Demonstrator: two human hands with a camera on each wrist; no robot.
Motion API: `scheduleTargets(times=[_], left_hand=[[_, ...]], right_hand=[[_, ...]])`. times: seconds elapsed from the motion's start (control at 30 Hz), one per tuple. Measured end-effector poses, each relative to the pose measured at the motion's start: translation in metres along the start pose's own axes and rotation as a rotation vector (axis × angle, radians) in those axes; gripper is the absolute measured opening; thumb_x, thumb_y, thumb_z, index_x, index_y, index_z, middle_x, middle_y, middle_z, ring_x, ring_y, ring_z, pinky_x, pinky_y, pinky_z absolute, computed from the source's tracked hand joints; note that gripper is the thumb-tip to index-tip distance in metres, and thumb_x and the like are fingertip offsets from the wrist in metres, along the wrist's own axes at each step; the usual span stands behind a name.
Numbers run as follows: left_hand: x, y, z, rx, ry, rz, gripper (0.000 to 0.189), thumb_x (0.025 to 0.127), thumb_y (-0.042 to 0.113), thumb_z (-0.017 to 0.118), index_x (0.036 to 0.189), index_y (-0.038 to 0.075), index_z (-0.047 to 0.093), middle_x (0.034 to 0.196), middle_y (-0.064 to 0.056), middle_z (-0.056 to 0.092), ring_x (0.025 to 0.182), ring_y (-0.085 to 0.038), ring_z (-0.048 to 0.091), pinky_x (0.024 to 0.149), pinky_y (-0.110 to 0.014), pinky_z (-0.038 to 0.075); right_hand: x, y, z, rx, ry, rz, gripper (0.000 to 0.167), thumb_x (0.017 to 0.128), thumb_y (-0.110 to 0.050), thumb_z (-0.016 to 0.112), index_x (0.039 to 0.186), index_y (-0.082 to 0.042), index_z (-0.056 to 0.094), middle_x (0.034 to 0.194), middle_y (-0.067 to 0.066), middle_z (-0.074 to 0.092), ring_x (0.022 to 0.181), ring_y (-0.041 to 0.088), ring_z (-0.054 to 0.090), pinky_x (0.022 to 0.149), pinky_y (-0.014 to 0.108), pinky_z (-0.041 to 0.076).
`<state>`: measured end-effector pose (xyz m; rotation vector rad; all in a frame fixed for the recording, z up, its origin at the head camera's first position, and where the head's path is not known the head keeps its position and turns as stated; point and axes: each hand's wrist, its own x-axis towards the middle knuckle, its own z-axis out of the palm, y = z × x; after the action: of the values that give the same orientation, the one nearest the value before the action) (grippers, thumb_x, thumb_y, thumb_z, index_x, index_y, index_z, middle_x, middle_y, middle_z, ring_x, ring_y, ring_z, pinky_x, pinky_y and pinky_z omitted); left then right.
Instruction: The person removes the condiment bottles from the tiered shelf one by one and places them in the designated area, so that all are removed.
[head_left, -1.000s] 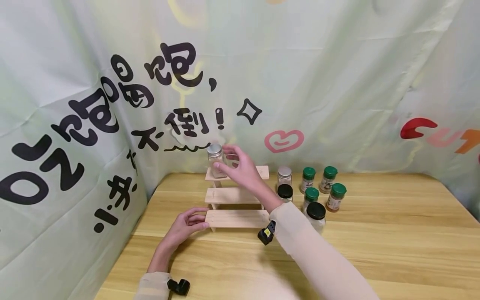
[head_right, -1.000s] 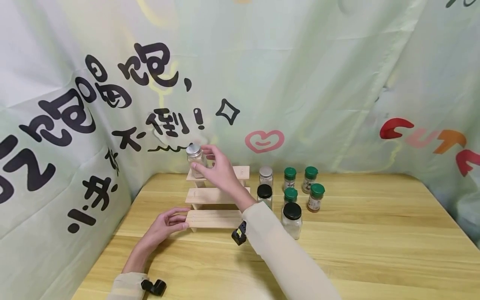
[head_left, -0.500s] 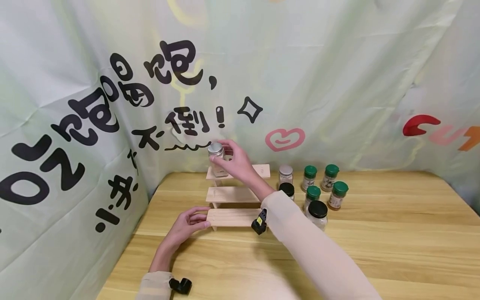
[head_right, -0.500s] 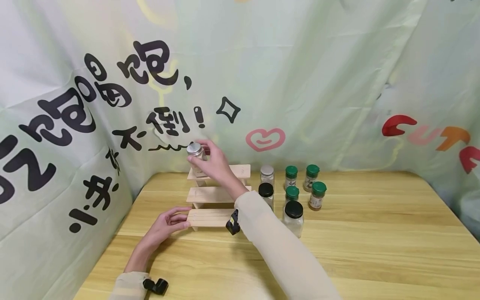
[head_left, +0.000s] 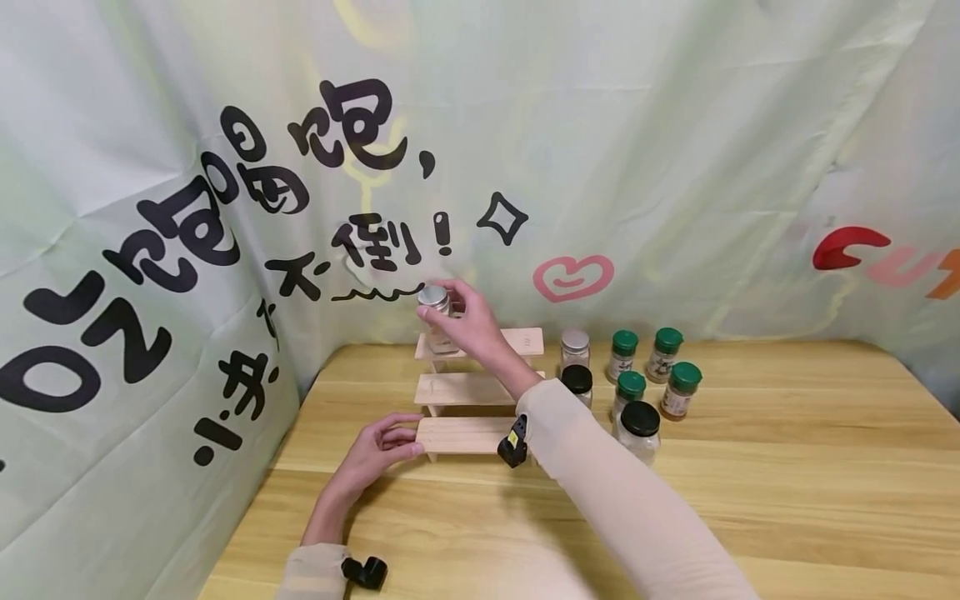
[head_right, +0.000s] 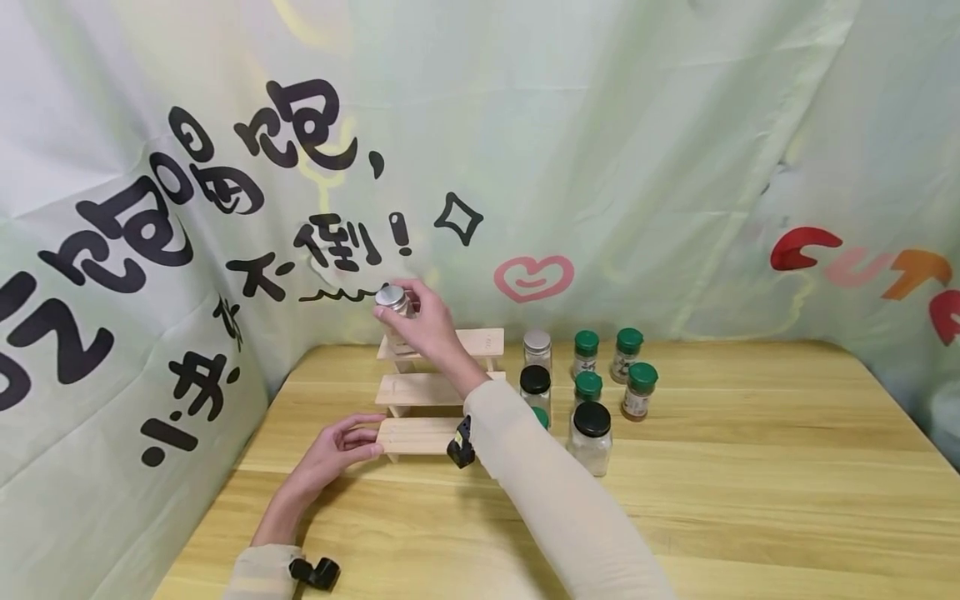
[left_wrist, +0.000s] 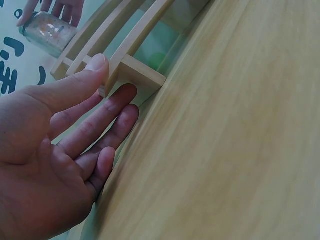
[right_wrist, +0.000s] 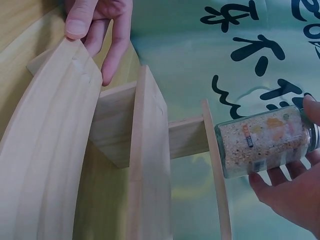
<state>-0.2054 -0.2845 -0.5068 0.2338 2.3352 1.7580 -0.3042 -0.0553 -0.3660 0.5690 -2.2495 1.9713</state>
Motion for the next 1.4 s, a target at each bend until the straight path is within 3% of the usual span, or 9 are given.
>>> scheduleTargets(times=[0.43, 0.7, 0.97, 1.4], left_hand=[[0.000, -0.001, -0.001, -0.024, -0.024, 0.035, 0.051, 0.093, 0.013, 0.079, 0.139, 0.004, 0.060, 0.117, -0.017, 0.072, 0.106, -0.021, 0.068, 0.089, -0.028, 0.055], [-0.002, -0.001, 0.000, -0.001, 0.005, 0.027, 0.051, 0.091, 0.014, 0.080, 0.138, 0.004, 0.061, 0.115, -0.015, 0.072, 0.105, -0.019, 0.069, 0.089, -0.027, 0.055], [0.000, 0.000, 0.000, -0.003, -0.014, 0.042, 0.052, 0.092, 0.012, 0.079, 0.140, 0.002, 0.059, 0.119, -0.018, 0.071, 0.106, -0.019, 0.069, 0.089, -0.026, 0.054], [-0.001, 0.000, -0.001, -0.002, -0.028, 0.057, 0.053, 0.093, 0.013, 0.078, 0.140, -0.001, 0.058, 0.121, -0.021, 0.070, 0.109, -0.023, 0.068, 0.089, -0.026, 0.054]], right_hand=[[-0.003, -0.004, -0.003, -0.024, 0.053, 0.008, 0.050, 0.090, -0.025, 0.082, 0.133, -0.007, 0.063, 0.118, 0.006, 0.068, 0.107, 0.022, 0.062, 0.094, 0.037, 0.052], [-0.011, -0.006, -0.012, -0.026, 0.068, 0.012, 0.051, 0.090, -0.025, 0.082, 0.134, -0.006, 0.062, 0.121, 0.009, 0.069, 0.112, 0.024, 0.065, 0.098, 0.035, 0.053], [-0.024, -0.018, -0.025, 0.027, 0.054, -0.029, 0.049, 0.092, -0.022, 0.081, 0.133, -0.005, 0.062, 0.119, 0.010, 0.069, 0.111, 0.024, 0.066, 0.095, 0.035, 0.055], [-0.050, -0.039, -0.042, 0.021, 0.035, -0.040, 0.046, 0.092, -0.023, 0.081, 0.131, -0.005, 0.063, 0.117, 0.010, 0.070, 0.106, 0.025, 0.066, 0.091, 0.034, 0.056]])
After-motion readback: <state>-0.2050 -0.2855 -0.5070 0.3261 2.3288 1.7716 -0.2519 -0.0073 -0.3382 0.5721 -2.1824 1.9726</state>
